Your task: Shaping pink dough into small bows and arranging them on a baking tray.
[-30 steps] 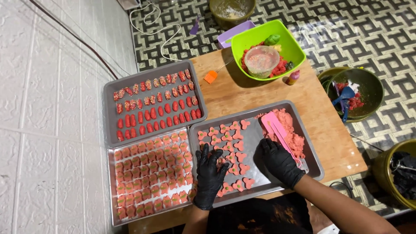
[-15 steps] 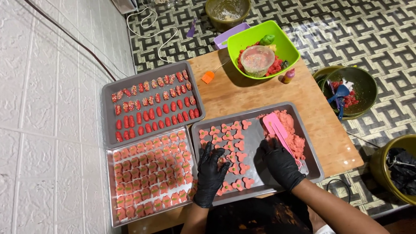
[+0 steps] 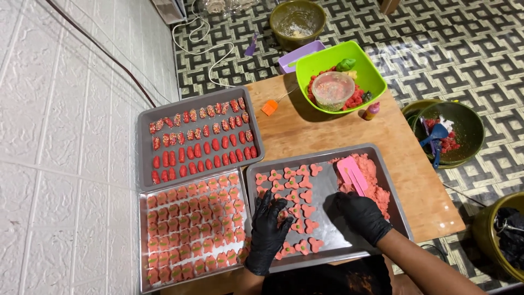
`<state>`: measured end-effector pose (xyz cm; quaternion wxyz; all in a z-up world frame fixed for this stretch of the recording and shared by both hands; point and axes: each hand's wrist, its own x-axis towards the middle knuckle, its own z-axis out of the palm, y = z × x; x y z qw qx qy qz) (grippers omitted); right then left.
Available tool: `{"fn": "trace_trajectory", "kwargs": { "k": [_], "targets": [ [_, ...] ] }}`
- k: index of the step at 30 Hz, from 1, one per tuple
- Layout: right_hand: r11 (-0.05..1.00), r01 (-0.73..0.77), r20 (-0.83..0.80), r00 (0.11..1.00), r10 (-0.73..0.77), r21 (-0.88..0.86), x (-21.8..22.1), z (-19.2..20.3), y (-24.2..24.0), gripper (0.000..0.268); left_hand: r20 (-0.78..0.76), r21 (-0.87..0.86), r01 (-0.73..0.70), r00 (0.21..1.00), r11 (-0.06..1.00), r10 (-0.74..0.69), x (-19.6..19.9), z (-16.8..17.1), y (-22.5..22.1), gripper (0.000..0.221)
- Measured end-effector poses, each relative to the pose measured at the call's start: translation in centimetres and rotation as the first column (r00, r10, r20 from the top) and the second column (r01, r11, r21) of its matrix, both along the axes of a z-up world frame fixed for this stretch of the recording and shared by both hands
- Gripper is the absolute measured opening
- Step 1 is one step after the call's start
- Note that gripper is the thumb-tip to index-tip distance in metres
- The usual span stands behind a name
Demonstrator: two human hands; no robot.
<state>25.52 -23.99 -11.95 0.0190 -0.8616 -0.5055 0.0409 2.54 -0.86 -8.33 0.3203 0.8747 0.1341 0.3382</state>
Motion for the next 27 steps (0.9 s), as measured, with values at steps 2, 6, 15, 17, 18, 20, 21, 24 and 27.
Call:
{"fn": "trace_trajectory", "kwargs": {
  "k": [2,6,15,17,18,20,21,24,27],
  "targets": [
    [0.999,0.029,-0.014,0.999,-0.029,0.026,-0.1,0.4,0.5,0.035,0.008,-0.004,-0.004,1.000,1.000,0.004,0.1,-0.5,0.1,0.044],
    [0.989,0.144,-0.036,0.989,-0.143,0.030,-0.5,0.1,1.0,0.016,0.005,-0.018,-0.014,1.000,1.000,0.014,-0.1,-0.3,-0.1,0.044],
    [0.992,0.063,0.302,0.949,-0.092,0.105,-2.2,0.9,0.4,0.040,-0.038,-0.063,-0.002,0.999,0.998,0.000,-0.3,0.0,-0.3,0.049],
    [0.995,0.065,0.136,0.988,-0.074,0.075,-2.3,1.5,0.1,0.048,-0.042,-0.056,0.008,0.999,0.998,-0.011,-0.5,0.0,-0.3,0.047],
    [0.997,0.061,-0.029,0.998,-0.060,0.047,-2.1,1.9,0.0,0.058,-0.042,-0.049,0.019,0.999,0.999,-0.021,-0.3,0.0,-0.2,0.044],
    [0.996,0.009,0.176,0.984,-0.024,0.087,-3.6,4.2,0.8,0.053,-0.027,-0.033,0.017,0.999,0.999,-0.018,-0.4,0.0,-0.3,0.046],
    [0.992,-0.054,0.378,0.926,0.006,0.118,-4.2,5.4,1.3,0.049,-0.007,-0.015,0.011,1.000,1.000,-0.011,-0.3,0.0,-0.2,0.047],
    [0.997,-0.004,0.286,0.958,-0.019,0.082,-4.5,4.7,1.4,0.048,-0.029,-0.037,0.006,1.000,0.999,-0.007,-0.3,-0.3,-0.2,0.047],
    [0.968,0.150,0.271,0.941,-0.202,0.203,-4.5,3.9,1.7,0.027,-0.038,-0.033,0.025,0.999,0.999,-0.026,-0.2,-1.0,-0.1,0.046]
  ]
}}
